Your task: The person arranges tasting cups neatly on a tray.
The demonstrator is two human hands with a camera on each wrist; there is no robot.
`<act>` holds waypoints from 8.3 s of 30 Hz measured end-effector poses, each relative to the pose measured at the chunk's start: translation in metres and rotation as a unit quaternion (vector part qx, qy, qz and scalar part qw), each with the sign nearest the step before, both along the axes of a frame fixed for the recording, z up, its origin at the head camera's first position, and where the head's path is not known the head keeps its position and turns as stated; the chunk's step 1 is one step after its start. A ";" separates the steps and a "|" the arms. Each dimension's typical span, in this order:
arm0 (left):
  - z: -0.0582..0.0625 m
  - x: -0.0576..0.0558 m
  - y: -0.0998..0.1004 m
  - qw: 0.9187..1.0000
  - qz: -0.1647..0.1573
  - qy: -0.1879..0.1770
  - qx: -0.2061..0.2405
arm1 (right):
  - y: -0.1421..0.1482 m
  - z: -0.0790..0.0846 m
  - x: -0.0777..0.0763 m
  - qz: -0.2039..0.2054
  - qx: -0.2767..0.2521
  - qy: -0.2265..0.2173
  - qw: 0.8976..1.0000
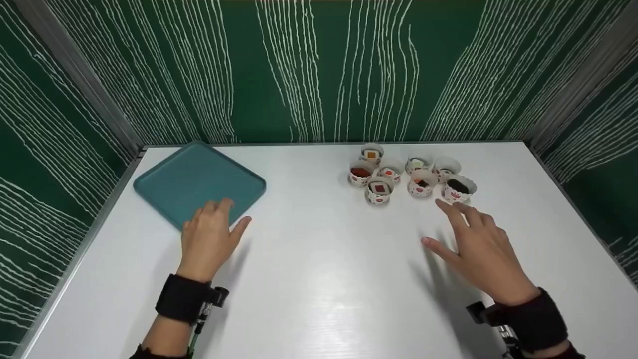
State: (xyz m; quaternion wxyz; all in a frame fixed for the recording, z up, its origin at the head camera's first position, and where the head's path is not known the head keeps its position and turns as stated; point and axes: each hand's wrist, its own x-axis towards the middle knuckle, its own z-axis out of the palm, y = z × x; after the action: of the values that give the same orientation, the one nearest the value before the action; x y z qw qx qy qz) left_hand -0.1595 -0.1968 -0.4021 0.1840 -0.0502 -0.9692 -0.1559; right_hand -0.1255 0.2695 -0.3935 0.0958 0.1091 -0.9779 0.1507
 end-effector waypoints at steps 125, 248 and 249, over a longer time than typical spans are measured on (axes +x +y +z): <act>-0.032 -0.043 -0.116 0.990 0.002 -0.143 0.016 | -0.182 -0.063 -0.118 0.048 -0.104 -0.173 0.978; -0.032 0.039 0.069 0.918 -0.174 -0.304 0.187 | 0.009 -0.047 -0.023 0.038 -0.119 -0.209 0.970; -0.032 0.039 0.068 0.917 -0.176 -0.303 0.191 | 0.009 -0.047 -0.023 0.039 -0.118 -0.208 0.970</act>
State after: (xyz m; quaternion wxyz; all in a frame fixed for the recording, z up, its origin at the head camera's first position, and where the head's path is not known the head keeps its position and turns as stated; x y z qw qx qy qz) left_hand -0.1204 -0.1289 -0.4346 -0.1428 -0.1347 -0.9058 -0.3754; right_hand -0.1486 0.2785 -0.4403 -0.1034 0.1017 -0.9466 0.2879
